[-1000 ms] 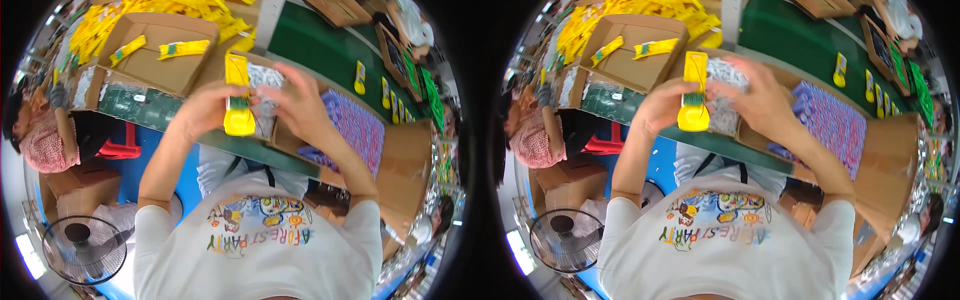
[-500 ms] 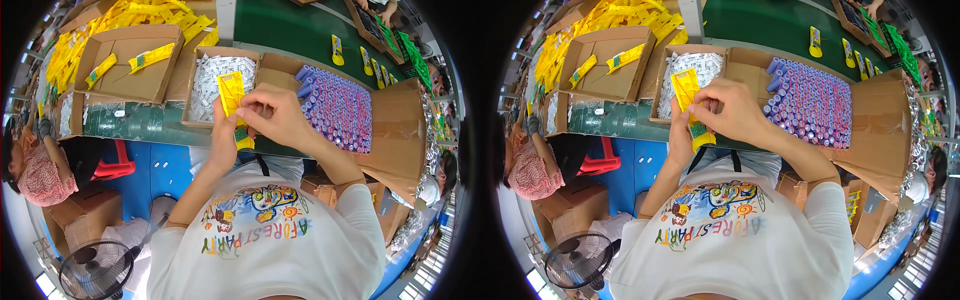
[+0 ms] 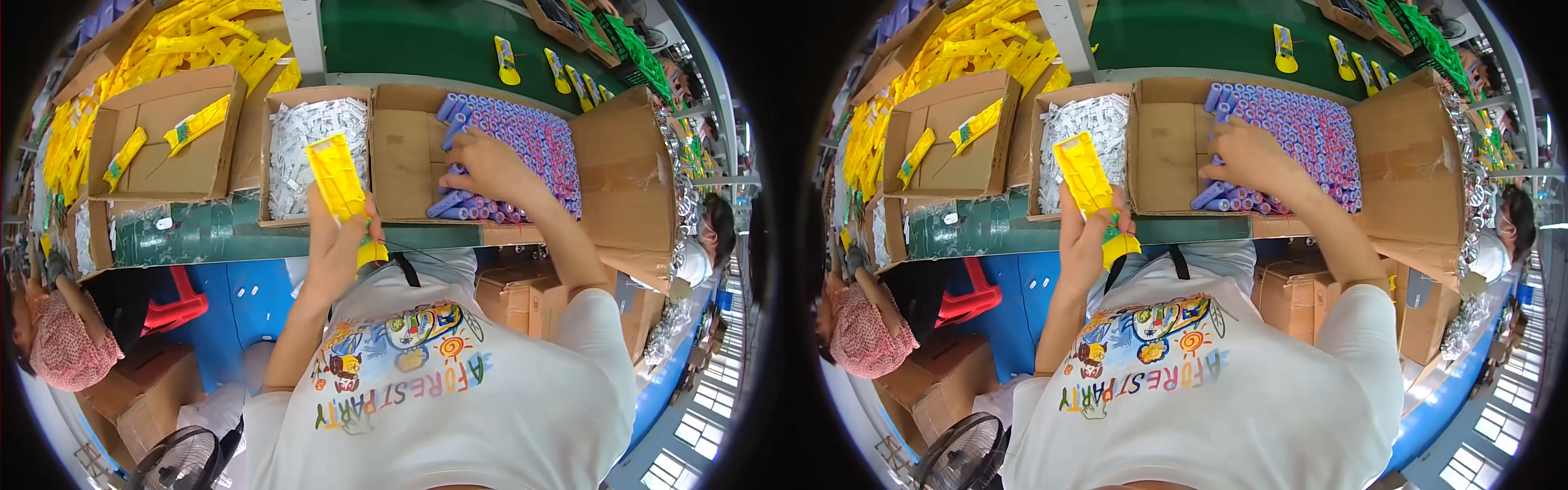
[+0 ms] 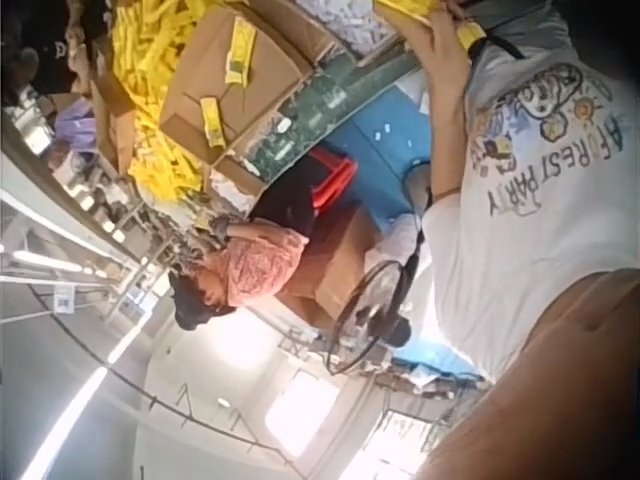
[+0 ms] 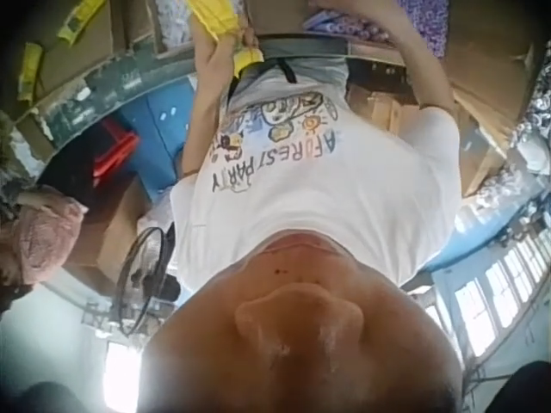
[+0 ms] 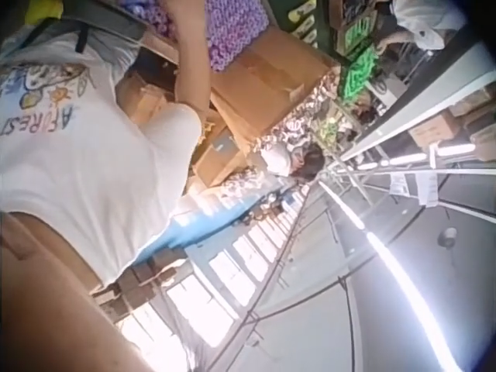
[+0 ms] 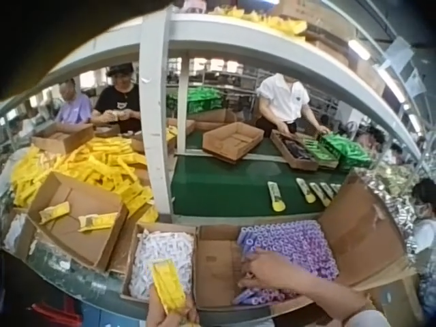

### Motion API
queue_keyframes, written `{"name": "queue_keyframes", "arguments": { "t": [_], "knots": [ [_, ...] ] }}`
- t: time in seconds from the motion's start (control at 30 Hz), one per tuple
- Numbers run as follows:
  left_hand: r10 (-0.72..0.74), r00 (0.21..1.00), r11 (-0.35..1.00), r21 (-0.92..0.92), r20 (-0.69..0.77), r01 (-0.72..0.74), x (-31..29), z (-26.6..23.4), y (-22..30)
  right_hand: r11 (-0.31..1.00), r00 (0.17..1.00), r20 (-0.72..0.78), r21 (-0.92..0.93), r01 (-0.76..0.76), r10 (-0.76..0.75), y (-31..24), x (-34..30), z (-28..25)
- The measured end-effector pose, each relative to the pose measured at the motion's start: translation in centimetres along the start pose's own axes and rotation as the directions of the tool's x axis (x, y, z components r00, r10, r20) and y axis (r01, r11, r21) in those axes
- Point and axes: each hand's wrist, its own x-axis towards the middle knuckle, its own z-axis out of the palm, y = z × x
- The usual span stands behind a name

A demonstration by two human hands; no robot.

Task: Assembling small yellow electronic devices by inserting batteries and internal components into plastic housings on a production line.

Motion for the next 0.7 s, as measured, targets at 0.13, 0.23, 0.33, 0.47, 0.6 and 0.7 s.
{"name": "queue_keyframes", "arguments": {
  "t": [0.13, 0.23, 0.33, 0.47, 0.6, 0.7],
  "knots": [
    [-0.151, 0.984, 0.986, -0.058, 0.099, 0.157, -0.3, 0.5, -0.2, 0.999, 0.995, 0.100, 0.052, 0.007, -0.012, -0.2, -0.1, -0.7],
    [-0.141, 0.974, 0.988, -0.038, 0.174, 0.150, -0.4, 0.5, -0.9, 0.993, 0.993, 0.059, 0.058, -0.107, 0.104, -0.6, -0.5, -1.0],
    [-0.131, 0.977, 0.988, -0.062, 0.167, 0.143, -0.7, 0.3, -1.0, 0.987, 0.991, -0.132, -0.160, 0.011, -0.032, 0.1, -0.2, 0.0],
    [-0.164, 0.974, 0.977, -0.112, 0.159, 0.183, -0.9, 0.2, -1.1, 0.996, 0.996, -0.066, -0.062, -0.066, 0.062, -1.0, 0.4, -1.0],
    [-0.176, 0.972, 0.978, -0.085, 0.156, 0.191, -0.6, 0.4, -2.1, 0.954, 0.713, -0.634, -0.194, 0.230, -0.301, -5.6, 0.4, -3.3],
    [-0.186, 0.971, 0.981, -0.036, 0.151, 0.193, -0.2, 0.6, -2.1, 0.872, 0.718, -0.496, -0.279, 0.402, -0.489, -8.4, -0.3, -3.5]
  ]
}}
